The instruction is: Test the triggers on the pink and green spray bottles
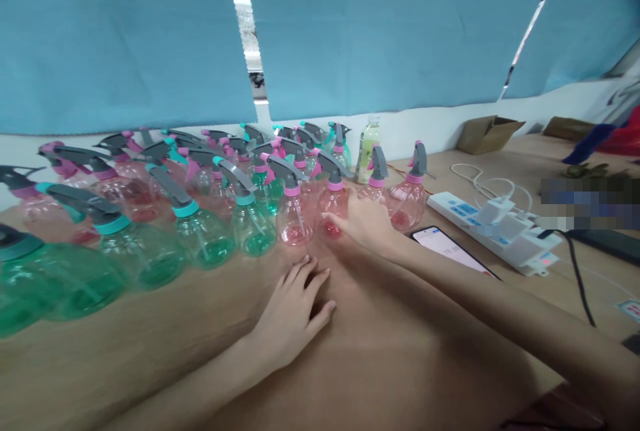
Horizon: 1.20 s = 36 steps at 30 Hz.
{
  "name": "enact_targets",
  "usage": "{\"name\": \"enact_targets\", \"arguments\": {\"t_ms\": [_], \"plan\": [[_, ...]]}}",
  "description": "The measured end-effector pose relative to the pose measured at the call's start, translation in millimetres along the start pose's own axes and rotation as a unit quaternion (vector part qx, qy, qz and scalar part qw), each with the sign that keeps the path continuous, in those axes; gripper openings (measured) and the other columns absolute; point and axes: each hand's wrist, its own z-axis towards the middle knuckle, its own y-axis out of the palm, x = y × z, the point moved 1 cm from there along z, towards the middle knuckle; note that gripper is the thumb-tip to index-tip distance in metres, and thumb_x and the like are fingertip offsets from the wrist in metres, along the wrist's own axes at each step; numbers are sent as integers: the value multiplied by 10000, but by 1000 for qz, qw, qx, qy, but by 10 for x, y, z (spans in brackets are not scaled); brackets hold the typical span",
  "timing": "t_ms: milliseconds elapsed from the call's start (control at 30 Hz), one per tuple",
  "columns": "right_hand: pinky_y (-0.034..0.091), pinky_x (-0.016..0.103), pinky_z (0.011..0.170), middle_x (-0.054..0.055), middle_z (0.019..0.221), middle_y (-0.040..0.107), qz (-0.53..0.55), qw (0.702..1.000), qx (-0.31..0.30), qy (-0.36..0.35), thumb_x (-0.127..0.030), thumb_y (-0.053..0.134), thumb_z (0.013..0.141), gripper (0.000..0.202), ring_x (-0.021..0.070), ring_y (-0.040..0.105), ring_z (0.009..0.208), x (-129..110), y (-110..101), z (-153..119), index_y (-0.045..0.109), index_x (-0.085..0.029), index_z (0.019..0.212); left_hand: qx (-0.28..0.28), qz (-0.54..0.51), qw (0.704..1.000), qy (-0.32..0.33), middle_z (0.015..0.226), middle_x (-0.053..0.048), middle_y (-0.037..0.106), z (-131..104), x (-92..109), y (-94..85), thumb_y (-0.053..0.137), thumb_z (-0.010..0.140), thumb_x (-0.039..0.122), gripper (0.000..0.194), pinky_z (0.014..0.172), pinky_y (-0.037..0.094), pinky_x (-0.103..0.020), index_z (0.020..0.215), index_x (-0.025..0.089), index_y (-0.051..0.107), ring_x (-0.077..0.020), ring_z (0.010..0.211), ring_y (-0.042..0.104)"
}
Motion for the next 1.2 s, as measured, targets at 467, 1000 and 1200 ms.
{"name": "enact_targets", "arguments": {"t_ms": [467,1000,1200], "plan": [[461,410,649,215,902,683,-1,1000,12,3,-537,437,839,674,363,663,825,-31,79,62,403,-17,1266,-1,1,1000,5,1353,-121,436,-3,4,7,447,919,400,436,1005,313,-482,1296,181,455,-296,1286,325],[467,358,675,84,977,673,172,972,159,12,-514,574,765,409,240,640,794,932,-143,-318,561,-177,997,3,4,1000,3,1340,-115,445,40,0,-20,453,912,376,407,986,337,-475,1269,182,470,-295,1265,351],[436,456,848,187,1212,570,178,976,127,26,-657,557,695,775,345,557,1085,811,-11,-79,440,-125,1247,10,-23,1000,6,1297,-98,480,125,58,-1,454,915,332,342,980,344,-456,1231,203,480,-274,1236,389]]}}
